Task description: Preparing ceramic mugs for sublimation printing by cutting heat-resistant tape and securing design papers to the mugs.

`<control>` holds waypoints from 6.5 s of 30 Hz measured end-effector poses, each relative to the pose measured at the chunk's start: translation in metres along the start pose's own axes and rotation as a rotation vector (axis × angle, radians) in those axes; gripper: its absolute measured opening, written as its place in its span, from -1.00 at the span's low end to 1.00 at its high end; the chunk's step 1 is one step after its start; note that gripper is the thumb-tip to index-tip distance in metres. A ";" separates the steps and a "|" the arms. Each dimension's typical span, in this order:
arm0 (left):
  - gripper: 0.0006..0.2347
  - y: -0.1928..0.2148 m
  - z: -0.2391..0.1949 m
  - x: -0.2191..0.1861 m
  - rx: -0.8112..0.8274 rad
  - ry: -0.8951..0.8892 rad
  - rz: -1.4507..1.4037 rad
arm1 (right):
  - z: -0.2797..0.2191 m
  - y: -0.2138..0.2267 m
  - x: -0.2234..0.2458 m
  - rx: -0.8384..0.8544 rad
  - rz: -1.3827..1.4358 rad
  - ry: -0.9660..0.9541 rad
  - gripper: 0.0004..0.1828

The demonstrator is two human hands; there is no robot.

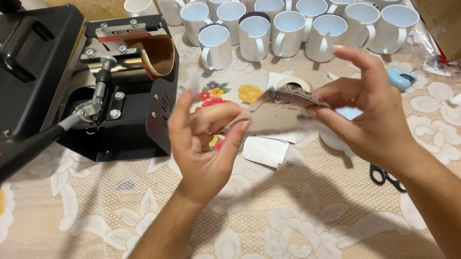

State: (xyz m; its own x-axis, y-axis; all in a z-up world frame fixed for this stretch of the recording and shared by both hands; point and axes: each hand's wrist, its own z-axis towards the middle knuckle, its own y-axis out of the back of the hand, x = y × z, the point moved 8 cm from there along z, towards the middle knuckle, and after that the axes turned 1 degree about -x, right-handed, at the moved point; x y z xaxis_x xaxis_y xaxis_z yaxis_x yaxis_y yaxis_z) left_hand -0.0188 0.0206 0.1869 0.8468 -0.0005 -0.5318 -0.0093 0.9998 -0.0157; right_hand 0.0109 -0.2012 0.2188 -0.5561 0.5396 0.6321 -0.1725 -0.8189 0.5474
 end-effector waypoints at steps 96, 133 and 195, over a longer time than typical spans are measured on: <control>-0.34 -0.031 -0.007 0.290 0.566 0.989 0.518 | -0.066 -0.117 -0.103 -0.041 0.682 -0.946 0.08; -0.36 -0.038 -0.055 0.126 0.023 1.067 -0.104 | -0.032 -0.138 -0.077 -0.152 0.198 -0.426 -0.07; -0.31 -0.026 -0.052 0.137 0.495 1.037 -0.282 | -0.040 0.056 -0.085 -0.890 0.668 0.175 -0.66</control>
State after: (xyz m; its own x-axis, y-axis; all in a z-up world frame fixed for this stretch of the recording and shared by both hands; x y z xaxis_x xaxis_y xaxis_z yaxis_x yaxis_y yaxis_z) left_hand 0.0696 -0.0065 0.0703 -0.0523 -0.0092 -0.9986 0.5087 0.8602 -0.0346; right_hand 0.0161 -0.3007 0.1741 -0.8484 -0.0368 0.5280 -0.2770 -0.8192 -0.5022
